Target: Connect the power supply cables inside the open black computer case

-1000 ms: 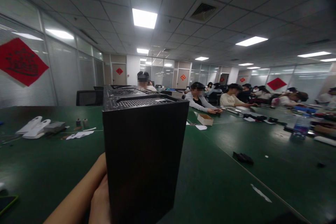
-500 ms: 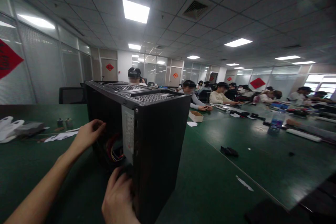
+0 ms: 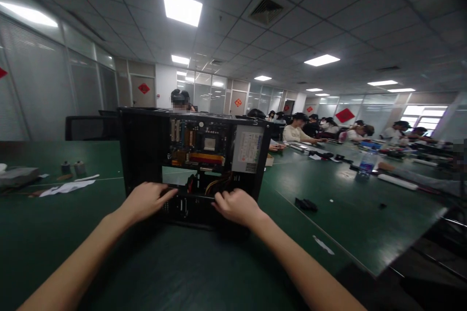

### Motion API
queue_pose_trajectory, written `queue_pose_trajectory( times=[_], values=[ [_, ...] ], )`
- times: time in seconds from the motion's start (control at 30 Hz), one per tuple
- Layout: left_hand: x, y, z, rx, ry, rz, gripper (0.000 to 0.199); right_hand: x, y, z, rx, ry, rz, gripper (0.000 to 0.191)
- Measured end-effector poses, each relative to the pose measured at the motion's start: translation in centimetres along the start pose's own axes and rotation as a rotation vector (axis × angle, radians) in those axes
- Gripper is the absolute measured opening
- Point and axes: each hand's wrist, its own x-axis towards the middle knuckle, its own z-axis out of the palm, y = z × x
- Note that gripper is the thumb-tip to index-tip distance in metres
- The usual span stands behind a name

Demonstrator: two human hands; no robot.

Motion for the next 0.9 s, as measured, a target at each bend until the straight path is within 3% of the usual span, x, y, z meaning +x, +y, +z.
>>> queue_pose_trajectory(
  times=[0.13,0.23,0.4,0.63,0.9],
  values=[
    [0.1,2.2,0.6,0.067,0.008,0.04,0.061,-0.7,4.0,3.4,0.0,0.06,0.007,0.036],
    [0.1,3.5,0.6,0.114,-0.012,0.08,0.049,-1.0,5.1,4.5,0.004,0.056,0.072,0.041],
    [-0.3,4.9,-0.4,0.163,-0.082,0.044,0.04,-1.5,4.4,3.4,0.085,-0.017,0.245,0.041],
    [-1.6,5.5,-1.9,0.178,-0.198,0.072,0.029,-2.9,3.3,1.3,0.157,-0.095,0.225,0.04],
    [-1.0,4.7,-1.2,0.046,-0.228,0.142,0.029,-3.3,3.0,1.0,0.184,-0.084,0.25,0.042]
  ],
)
